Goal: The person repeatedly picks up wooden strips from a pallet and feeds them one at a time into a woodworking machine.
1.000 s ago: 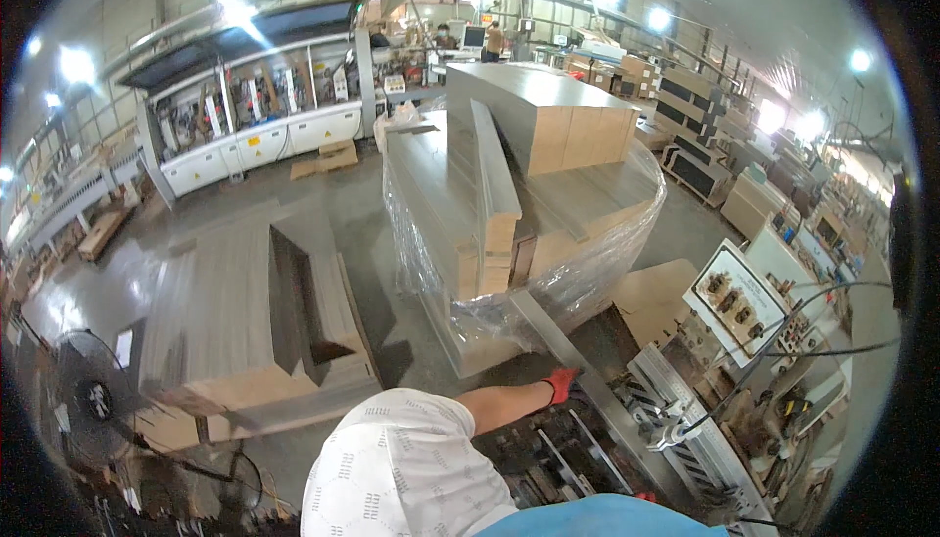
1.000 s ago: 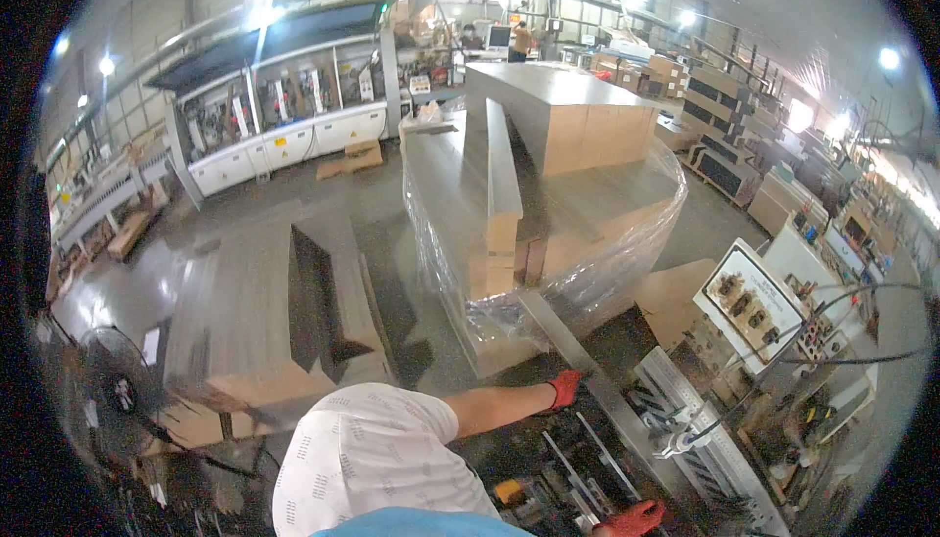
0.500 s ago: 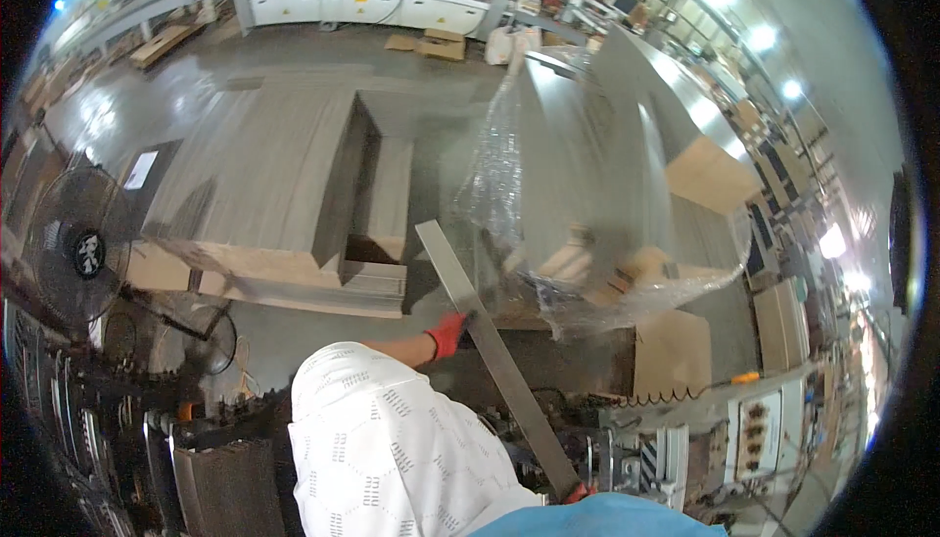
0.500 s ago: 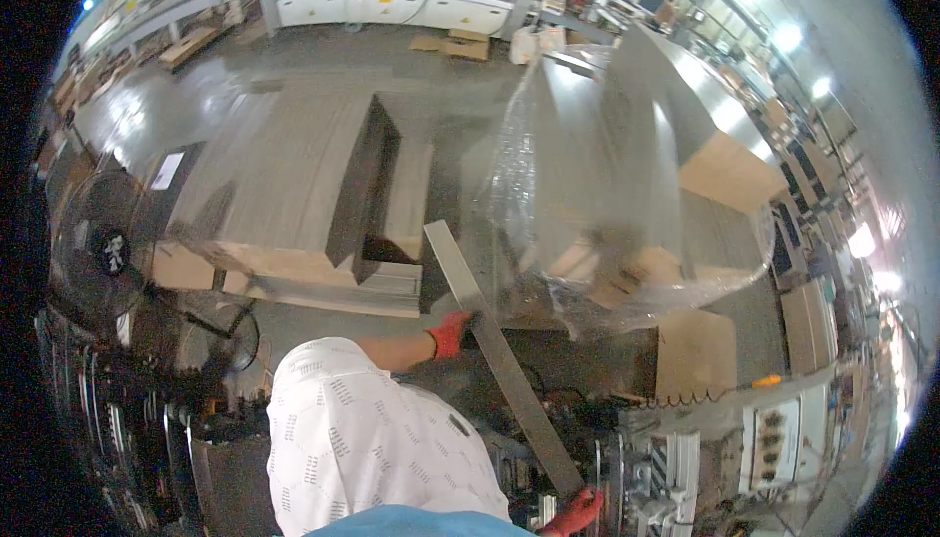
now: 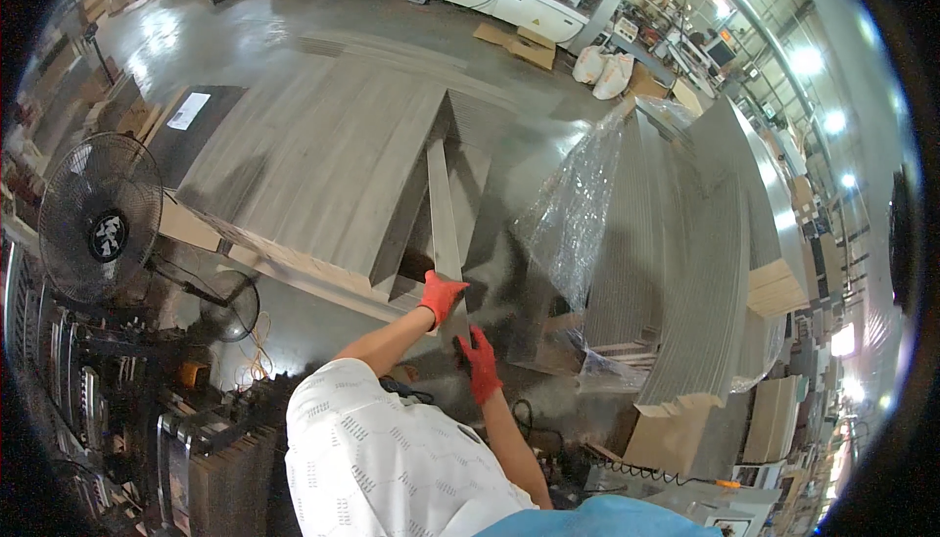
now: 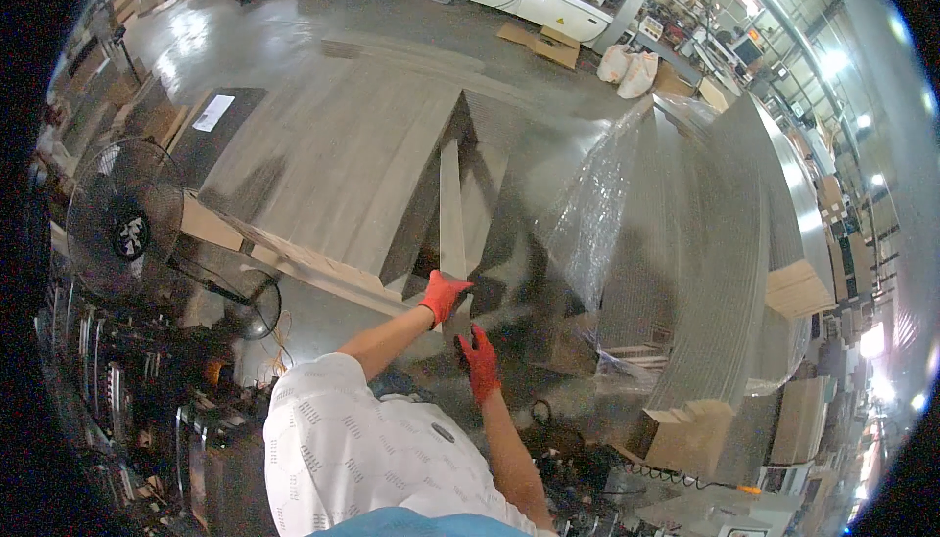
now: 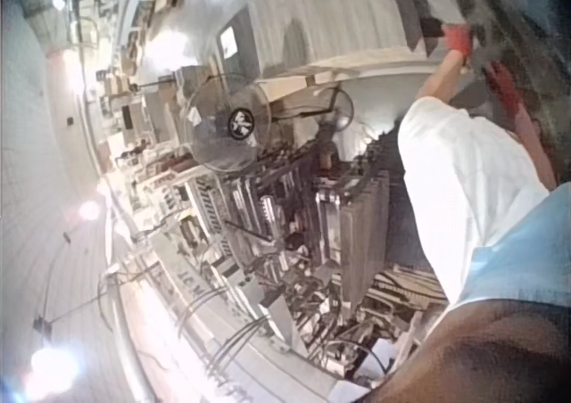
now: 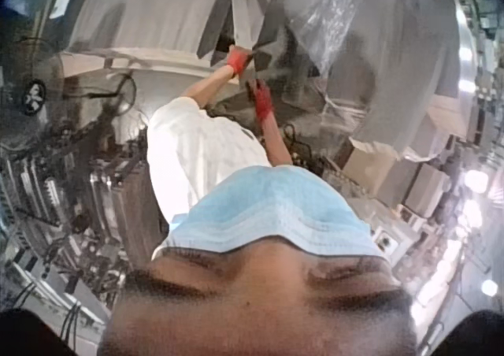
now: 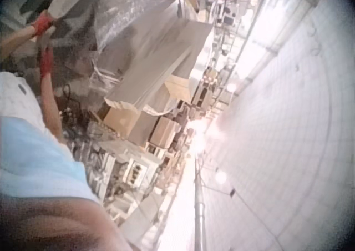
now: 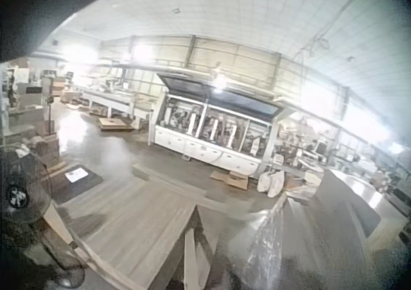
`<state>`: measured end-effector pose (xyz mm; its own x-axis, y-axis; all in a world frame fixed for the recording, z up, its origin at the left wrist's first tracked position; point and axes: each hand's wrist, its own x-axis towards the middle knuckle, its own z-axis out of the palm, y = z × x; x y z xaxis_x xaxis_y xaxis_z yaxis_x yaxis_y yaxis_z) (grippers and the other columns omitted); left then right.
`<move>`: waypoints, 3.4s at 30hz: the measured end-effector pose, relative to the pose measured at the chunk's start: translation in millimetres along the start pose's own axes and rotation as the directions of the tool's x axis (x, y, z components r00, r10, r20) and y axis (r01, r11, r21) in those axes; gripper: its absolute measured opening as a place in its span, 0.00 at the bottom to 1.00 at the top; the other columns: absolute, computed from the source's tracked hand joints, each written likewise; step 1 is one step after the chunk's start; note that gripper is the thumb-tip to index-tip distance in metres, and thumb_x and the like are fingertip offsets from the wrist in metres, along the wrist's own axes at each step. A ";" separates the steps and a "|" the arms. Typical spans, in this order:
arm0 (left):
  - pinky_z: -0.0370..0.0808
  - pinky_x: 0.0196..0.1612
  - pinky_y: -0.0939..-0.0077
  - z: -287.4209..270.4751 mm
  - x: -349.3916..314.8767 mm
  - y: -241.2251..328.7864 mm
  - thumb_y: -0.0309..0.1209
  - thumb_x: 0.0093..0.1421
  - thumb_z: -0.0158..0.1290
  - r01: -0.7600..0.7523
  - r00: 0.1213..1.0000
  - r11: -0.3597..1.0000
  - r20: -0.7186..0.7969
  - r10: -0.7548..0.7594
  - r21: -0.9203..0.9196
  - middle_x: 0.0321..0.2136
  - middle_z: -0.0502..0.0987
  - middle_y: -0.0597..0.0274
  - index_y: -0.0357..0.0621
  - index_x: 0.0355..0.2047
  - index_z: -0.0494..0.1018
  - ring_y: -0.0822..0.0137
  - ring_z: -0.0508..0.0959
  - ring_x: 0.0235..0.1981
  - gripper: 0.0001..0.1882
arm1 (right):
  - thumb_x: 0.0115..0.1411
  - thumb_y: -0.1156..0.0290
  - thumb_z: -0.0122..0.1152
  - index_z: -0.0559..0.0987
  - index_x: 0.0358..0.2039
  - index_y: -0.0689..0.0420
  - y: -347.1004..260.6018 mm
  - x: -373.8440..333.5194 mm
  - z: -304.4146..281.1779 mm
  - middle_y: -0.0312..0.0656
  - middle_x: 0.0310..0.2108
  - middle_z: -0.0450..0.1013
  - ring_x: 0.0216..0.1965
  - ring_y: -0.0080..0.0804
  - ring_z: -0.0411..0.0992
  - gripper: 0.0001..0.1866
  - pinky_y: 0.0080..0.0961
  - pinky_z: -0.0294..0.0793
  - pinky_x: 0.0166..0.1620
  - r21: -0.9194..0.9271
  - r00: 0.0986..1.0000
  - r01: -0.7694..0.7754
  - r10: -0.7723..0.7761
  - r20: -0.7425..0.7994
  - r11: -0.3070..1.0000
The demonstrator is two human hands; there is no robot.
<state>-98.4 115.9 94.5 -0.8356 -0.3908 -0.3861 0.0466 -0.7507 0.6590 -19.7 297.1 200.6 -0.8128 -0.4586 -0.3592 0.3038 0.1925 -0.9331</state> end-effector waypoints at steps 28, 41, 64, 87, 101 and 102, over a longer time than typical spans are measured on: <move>0.59 0.59 0.57 340.8 -216.9 11.3 0.40 0.43 0.64 -0.931 0.097 0.365 0.963 0.252 -0.002 0.56 0.62 0.46 0.40 0.57 0.61 0.47 0.61 0.58 0.41 | 0.58 0.65 0.58 0.75 0.45 0.58 155.5 -198.4 -59.0 0.39 0.41 0.75 0.43 0.30 0.71 0.16 0.27 0.70 0.44 0.039 0.762 -0.124 0.120 -0.636 0.992; 0.56 0.58 0.48 483.5 -309.0 -85.9 0.34 0.47 0.55 -0.927 -0.366 -0.110 0.929 0.064 -0.358 0.49 0.71 0.53 0.49 0.27 0.78 0.45 0.65 0.54 0.07 | 0.59 0.66 0.58 0.73 0.48 0.57 79.9 -305.4 -104.3 0.39 0.44 0.74 0.44 0.30 0.70 0.17 0.26 0.69 0.47 -0.222 0.686 0.120 -0.242 -0.686 0.968; 0.61 0.54 0.49 438.6 -405.3 -50.7 0.36 0.38 0.57 -0.721 -0.620 -0.240 0.760 -0.194 -0.650 0.46 0.73 0.60 0.51 0.44 0.72 0.56 0.70 0.49 0.28 | 0.63 0.45 0.41 0.62 0.57 0.61 -41.7 -532.0 -135.5 0.52 0.49 0.69 0.49 0.44 0.68 0.33 0.41 0.63 0.56 -0.575 -0.576 0.817 0.052 -0.816 0.038; 0.58 0.55 0.55 342.4 -369.6 -325.6 0.29 0.38 0.61 -0.819 -0.563 0.173 0.705 -0.431 -0.548 0.39 0.71 0.60 0.51 0.43 0.66 0.56 0.69 0.47 0.28 | 0.50 0.71 0.57 0.65 0.53 0.60 230.6 -573.5 -230.4 0.52 0.40 0.74 0.38 0.39 0.74 0.28 0.32 0.71 0.42 0.157 -0.924 0.125 0.173 -0.340 0.980; 0.62 0.50 0.59 360.8 -388.1 -359.6 0.26 0.41 0.57 -0.819 -0.561 0.119 0.742 -0.367 -0.561 0.36 0.70 0.58 0.49 0.38 0.67 0.54 0.70 0.41 0.20 | 0.45 0.72 0.53 0.69 0.28 0.64 218.0 -577.4 -271.8 0.58 0.32 0.66 0.37 0.57 0.65 0.10 0.43 0.66 0.42 0.340 -0.978 0.086 0.144 -0.150 0.937; 0.62 0.50 0.59 357.3 -384.8 -361.8 0.26 0.41 0.57 -0.823 -0.556 0.124 0.742 -0.374 -0.555 0.36 0.70 0.58 0.49 0.38 0.67 0.54 0.70 0.41 0.20 | 0.45 0.72 0.53 0.69 0.28 0.64 215.9 -577.1 -268.5 0.58 0.32 0.66 0.37 0.57 0.65 0.10 0.43 0.66 0.42 0.349 -0.978 0.081 0.143 -0.153 0.934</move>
<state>10.7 728.2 235.3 0.0412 0.8936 0.4470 0.9969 -0.0666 0.0412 381.4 836.2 211.1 0.7618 0.6090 0.2208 0.3910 -0.1605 -0.9063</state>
